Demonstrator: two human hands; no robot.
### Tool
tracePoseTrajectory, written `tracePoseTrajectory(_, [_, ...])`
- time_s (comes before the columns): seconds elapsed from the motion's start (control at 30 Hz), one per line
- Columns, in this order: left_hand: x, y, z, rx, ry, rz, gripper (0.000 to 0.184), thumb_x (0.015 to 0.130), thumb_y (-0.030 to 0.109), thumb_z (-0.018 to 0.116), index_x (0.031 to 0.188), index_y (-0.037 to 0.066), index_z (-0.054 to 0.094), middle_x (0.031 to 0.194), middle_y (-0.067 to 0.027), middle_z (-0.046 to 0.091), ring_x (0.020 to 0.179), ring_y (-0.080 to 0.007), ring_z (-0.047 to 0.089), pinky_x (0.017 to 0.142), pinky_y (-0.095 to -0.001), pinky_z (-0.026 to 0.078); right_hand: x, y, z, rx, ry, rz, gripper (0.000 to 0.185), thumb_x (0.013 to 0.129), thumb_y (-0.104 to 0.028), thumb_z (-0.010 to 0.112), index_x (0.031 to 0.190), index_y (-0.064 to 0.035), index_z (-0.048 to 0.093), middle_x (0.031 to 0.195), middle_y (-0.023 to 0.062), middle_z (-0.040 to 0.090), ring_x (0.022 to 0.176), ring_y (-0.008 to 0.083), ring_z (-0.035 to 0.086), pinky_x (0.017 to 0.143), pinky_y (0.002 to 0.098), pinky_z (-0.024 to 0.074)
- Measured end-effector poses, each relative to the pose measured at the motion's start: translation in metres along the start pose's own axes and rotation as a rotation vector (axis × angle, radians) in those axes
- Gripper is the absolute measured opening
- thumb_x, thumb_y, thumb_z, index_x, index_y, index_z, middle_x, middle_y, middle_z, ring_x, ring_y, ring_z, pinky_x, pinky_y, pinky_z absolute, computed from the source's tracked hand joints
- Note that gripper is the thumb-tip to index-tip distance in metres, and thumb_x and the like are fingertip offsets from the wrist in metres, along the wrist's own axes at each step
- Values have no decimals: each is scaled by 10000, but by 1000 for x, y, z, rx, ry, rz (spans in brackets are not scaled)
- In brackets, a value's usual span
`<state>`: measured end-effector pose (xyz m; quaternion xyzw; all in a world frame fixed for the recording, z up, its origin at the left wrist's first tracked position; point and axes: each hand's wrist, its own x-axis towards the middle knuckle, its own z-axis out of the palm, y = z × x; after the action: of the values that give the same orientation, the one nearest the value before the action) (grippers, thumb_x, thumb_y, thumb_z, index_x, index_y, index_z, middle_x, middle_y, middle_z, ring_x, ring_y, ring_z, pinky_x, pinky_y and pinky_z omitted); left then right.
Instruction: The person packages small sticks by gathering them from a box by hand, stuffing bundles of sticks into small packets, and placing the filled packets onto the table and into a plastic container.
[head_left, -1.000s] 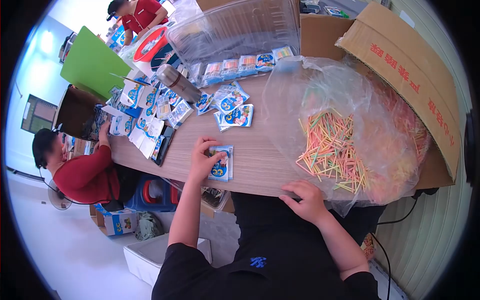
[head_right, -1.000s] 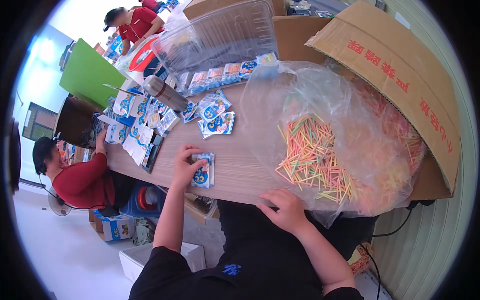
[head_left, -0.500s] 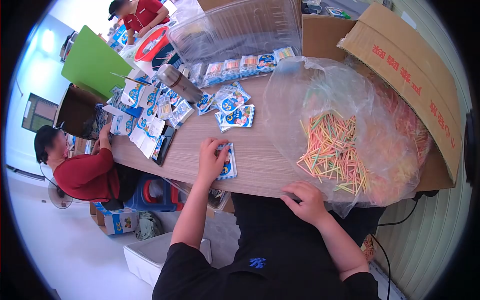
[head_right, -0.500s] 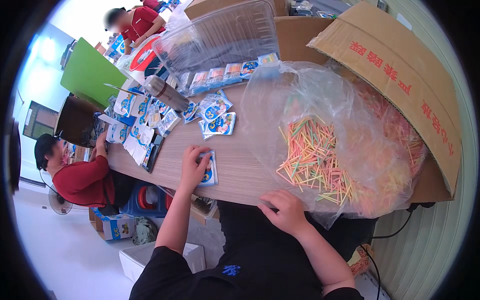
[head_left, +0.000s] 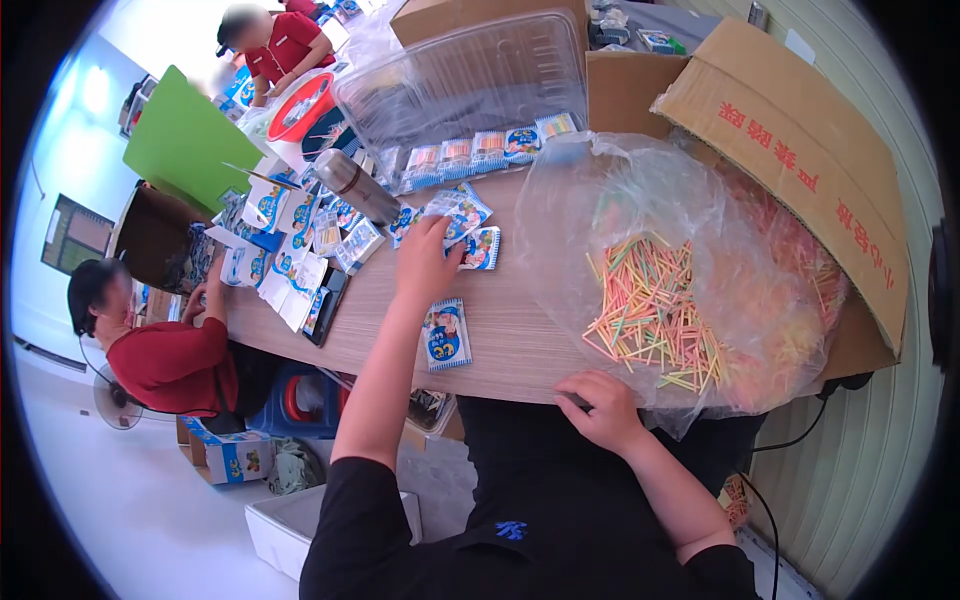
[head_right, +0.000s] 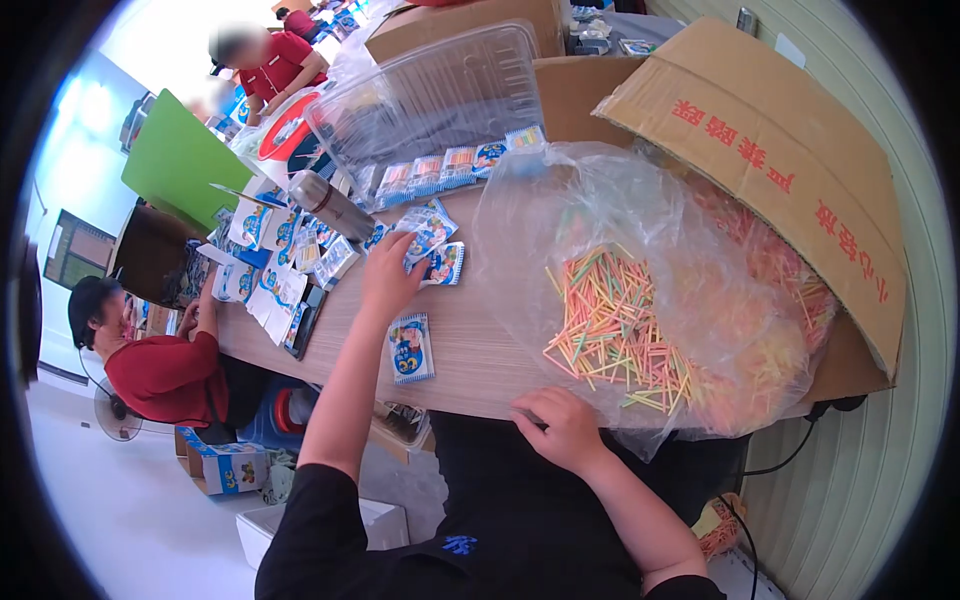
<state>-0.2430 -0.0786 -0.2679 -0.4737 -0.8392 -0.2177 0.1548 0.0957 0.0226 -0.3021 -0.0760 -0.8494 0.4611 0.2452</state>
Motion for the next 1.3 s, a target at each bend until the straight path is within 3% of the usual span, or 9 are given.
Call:
tracePoseTrajectory(0.23, [36, -11, 25, 381, -354, -33, 191, 867, 160, 675, 978, 11, 718, 990, -170, 695, 901, -350, 676, 757, -430, 535, -3, 1, 1, -17, 31, -16, 100, 824, -138, 733, 901, -77, 716, 887, 79, 721, 856, 278, 686, 753, 379, 550])
tracePoseTrajectory(0.33, [23, 8, 6, -35, 101, -50, 145, 868, 132, 695, 906, -4, 726, 887, -134, 712, 802, -275, 697, 719, -391, 548, -3, 0, -2, -1, 25, 2, 103, 829, -129, 734, 912, -71, 714, 880, 82, 721, 863, 269, 690, 762, 372, 550])
tracePoseTrajectory(0.4, [9, 49, -30, -411, -81, -367, 119, 884, 94, 683, 965, 30, 742, 924, -113, 731, 871, -209, 708, 765, -370, 552, -4, -1, -4, 8, 25, 18, 105, 831, -124, 735, 918, -68, 713, 876, 84, 721, 867, 264, 692, 766, 368, 549])
tracePoseTrajectory(0.47, [-25, 79, -32, -1153, -170, -563, 155, 884, 40, 691, 1034, 8, 713, 992, -99, 740, 910, -161, 704, 798, -328, 559, -5, -6, -7, 176, 86, 113, 100, 849, -111, 734, 929, -56, 708, 907, 83, 717, 862, 224, 695, 756, 350, 545])
tracePoseTrajectory(0.6, [-85, 147, -34, -1606, -324, -568, 317, 871, 13, 739, 1178, 1, 662, 1050, -71, 735, 927, -117, 681, 836, -297, 558, 2, -30, -17, 667, 249, 289, 76, 890, -77, 717, 951, -40, 689, 981, 60, 697, 863, 152, 672, 743, 306, 531])
tracePoseTrajectory(0.67, [-105, 172, -29, -1641, -414, -582, 288, 884, 18, 729, 1165, -3, 671, 1055, -74, 735, 930, -119, 683, 835, -299, 559, -1, -30, -25, 861, 328, 359, 66, 905, -62, 708, 958, -35, 680, 1009, 48, 687, 864, 125, 659, 740, 288, 525])
tracePoseTrajectory(0.9, [-124, 196, -11, -1729, -620, -687, 210, 901, -6, 687, 1108, -31, 708, 1081, -118, 734, 953, -172, 700, 886, -332, 555, -27, -13, -58, 543, 152, 432, 89, 923, -37, 682, 966, -6, 610, 902, 0, 582, 766, 51, 549, 691, 227, 473])
tracePoseTrajectory(1.2, [-122, 214, -1, -1691, -655, -715, 131, 863, -36, 717, 992, -39, 743, 970, -100, 737, 880, -154, 694, 837, -309, 549, -28, -32, -65, 499, 320, 434, 121, 891, -62, 722, 977, -29, 643, 884, 8, 595, 745, 71, 559, 689, 242, 476])
tracePoseTrajectory(1.3, [-120, 216, -3, -1596, -631, -643, 125, 822, -50, 749, 946, -37, 746, 915, -83, 726, 832, -142, 683, 783, -291, 538, -23, -44, -75, 119, 464, 217, 163, 825, -62, 767, 949, -44, 663, 886, 39, 610, 724, 131, 594, 677, 265, 490])
